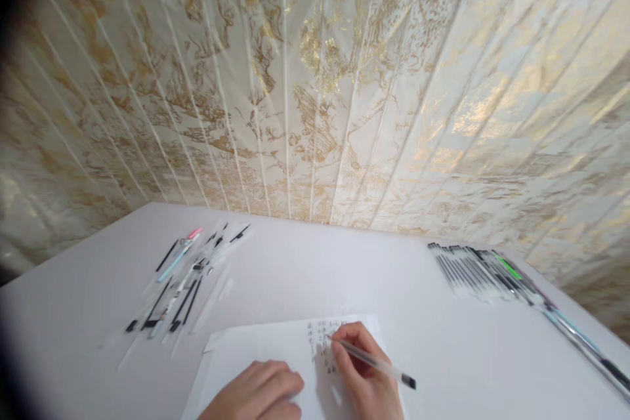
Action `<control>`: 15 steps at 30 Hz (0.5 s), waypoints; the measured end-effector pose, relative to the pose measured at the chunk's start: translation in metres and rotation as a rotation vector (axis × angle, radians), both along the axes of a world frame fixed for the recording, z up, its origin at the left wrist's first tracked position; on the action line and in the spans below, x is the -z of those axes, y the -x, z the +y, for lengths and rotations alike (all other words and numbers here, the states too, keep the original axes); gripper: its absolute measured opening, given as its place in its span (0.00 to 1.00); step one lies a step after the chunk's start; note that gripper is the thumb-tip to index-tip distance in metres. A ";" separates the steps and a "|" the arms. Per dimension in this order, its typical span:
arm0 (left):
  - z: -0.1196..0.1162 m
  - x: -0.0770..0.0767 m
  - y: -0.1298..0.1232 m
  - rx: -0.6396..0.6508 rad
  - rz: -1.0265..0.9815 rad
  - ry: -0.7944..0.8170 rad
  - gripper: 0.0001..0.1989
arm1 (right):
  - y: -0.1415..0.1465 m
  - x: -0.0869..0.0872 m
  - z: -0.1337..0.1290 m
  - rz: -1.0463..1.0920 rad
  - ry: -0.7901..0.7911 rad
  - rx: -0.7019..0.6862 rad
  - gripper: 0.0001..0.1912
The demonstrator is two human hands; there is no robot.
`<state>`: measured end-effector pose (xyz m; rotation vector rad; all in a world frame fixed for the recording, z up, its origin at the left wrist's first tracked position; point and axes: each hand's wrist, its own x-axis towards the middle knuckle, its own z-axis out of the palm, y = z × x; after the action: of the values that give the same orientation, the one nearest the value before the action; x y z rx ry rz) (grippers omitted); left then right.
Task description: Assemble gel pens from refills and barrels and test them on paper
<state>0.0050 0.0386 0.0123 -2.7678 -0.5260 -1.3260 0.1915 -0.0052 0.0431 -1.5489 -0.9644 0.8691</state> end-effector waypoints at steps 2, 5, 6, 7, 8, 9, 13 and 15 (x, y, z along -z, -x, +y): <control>0.015 -0.021 0.020 -0.036 0.098 0.198 0.10 | -0.001 0.000 0.000 0.013 -0.002 -0.005 0.19; 0.049 -0.061 0.065 -0.291 0.266 0.521 0.09 | -0.002 0.001 0.001 0.036 -0.021 -0.013 0.22; 0.061 -0.072 0.080 -0.389 0.275 0.568 0.08 | -0.002 0.002 0.001 0.046 -0.036 -0.015 0.22; 0.072 -0.080 0.092 -0.461 0.281 0.606 0.07 | -0.002 0.003 0.002 0.059 -0.054 -0.018 0.21; 0.083 -0.086 0.102 -0.507 0.285 0.635 0.08 | -0.001 0.004 0.003 0.075 -0.074 -0.024 0.21; 0.091 -0.089 0.109 -0.532 0.294 0.651 0.09 | -0.001 0.005 0.003 0.093 -0.094 -0.031 0.20; 0.103 -0.079 0.107 -0.470 0.358 0.627 0.12 | 0.001 0.010 0.005 0.146 -0.136 -0.065 0.18; 0.101 -0.073 0.098 -0.433 0.368 0.620 0.11 | 0.001 0.011 0.005 0.152 -0.146 -0.067 0.18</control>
<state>-0.0931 0.1401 0.0850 -2.9483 -1.6077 -0.6074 0.1901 -0.0004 0.0321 -1.3143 -0.9522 0.9288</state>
